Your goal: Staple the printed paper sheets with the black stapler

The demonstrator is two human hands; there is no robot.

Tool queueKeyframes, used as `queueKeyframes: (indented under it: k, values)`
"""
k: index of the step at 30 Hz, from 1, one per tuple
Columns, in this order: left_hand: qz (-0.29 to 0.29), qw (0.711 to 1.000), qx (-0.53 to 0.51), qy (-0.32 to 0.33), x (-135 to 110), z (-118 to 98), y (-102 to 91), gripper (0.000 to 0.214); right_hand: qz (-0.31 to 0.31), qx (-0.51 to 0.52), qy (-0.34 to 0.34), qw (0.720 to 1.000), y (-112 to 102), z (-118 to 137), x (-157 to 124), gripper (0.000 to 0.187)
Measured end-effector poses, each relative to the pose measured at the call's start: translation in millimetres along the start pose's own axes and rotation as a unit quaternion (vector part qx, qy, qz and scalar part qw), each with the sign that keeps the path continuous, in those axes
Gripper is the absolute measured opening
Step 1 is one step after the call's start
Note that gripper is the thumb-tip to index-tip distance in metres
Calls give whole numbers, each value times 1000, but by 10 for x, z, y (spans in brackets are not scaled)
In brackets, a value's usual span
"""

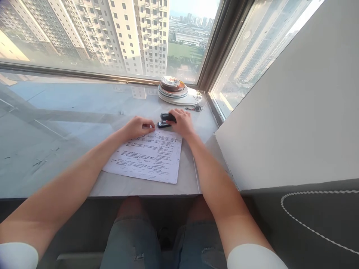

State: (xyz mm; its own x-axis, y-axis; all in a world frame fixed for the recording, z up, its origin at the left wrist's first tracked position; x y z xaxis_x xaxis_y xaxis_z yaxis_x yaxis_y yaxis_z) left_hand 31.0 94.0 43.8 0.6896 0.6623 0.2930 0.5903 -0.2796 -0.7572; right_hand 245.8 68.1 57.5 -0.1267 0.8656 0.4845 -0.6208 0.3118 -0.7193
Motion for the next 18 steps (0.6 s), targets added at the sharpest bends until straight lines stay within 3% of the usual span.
queueKeyframes:
  k: [3, 5, 8, 12, 14, 18]
  values:
    - [-13, 1000, 9, -22, 11, 68, -15, 21, -167, -7, 58, 984, -332, -19, -53, 27]
    - [-23, 999, 10, -21, 17, 92, -28, 22, -219, 8, 68, 973, -476, 100, -125, 30]
    - [-44, 999, 9, -14, 19, 117, -52, 22, -157, 45, 35, 986, -372, 400, -169, 36]
    - [-63, 998, -2, -13, 18, 164, -86, 19, -5, 109, -11, 994, 73, 685, -194, 35]
    - [-67, 997, -23, -25, 24, 212, -97, 21, 23, 131, -22, 991, 195, 712, -195, 32]
    - [-104, 987, -88, -83, 28, 368, -146, 31, 53, 151, -27, 987, 232, 662, -184, 33]
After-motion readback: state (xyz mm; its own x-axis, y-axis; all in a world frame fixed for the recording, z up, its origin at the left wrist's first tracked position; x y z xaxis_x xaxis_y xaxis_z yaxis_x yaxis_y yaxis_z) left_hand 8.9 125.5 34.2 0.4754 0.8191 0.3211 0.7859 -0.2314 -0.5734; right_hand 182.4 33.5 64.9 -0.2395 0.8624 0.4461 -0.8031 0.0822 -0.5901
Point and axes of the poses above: each hand's wrist, its own x-axis towards the middle knuckle, its own y-axis out of the palm, z = x × y, the point moved 7 cm from there along x, towards the middle knuckle, and after that the axes turned 1 degree about z, right-handed, at the moved point
